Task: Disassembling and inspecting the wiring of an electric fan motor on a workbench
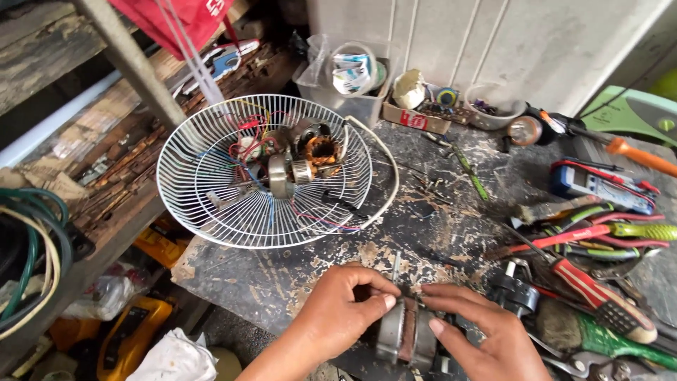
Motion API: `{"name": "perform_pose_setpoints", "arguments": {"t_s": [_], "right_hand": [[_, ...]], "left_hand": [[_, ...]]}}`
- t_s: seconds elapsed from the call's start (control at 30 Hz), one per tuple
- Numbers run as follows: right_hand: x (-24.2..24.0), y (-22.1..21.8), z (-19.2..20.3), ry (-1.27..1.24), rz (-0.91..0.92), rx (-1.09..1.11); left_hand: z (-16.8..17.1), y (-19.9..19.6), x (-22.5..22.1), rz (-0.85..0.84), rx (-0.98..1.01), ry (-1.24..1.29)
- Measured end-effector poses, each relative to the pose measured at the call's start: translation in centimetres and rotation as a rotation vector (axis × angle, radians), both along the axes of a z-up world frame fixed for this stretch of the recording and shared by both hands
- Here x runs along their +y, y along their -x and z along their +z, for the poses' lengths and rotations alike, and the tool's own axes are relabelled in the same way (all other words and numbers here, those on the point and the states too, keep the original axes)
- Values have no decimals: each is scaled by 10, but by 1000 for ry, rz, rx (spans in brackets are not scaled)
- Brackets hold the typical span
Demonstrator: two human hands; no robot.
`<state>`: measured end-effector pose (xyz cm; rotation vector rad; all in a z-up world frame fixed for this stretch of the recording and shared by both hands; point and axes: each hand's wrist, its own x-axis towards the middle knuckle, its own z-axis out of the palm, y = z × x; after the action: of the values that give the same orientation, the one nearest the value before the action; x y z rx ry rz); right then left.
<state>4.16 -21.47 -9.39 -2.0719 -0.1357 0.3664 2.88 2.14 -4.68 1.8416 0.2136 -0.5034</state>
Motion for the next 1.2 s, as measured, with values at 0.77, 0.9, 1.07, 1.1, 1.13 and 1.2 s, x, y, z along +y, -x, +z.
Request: {"name": "perform_pose_setpoints", "arguments": {"t_s": [0.77, 0.9, 1.07, 1.1, 1.13, 1.2], "right_hand": [[-9, 11, -10, -46, 72, 43], [-6, 15, -8, -118, -25, 56], [-8, -4, -24, -154, -105, -63], [-10, -10, -26, -137, -94, -52], [-12, -13, -30, -138, -98, -51], [-14, -20, -37, -300, -145, 83]], "left_hand": [[4, 9, 2, 19, -64, 75], [17, 11, 1, -17, -27, 87], [9, 15, -2, -12, -46, 153], [9, 15, -4, -4, -37, 178], [5, 15, -6, -8, -35, 178], [0, 16, -9, 33, -124, 193]]}}
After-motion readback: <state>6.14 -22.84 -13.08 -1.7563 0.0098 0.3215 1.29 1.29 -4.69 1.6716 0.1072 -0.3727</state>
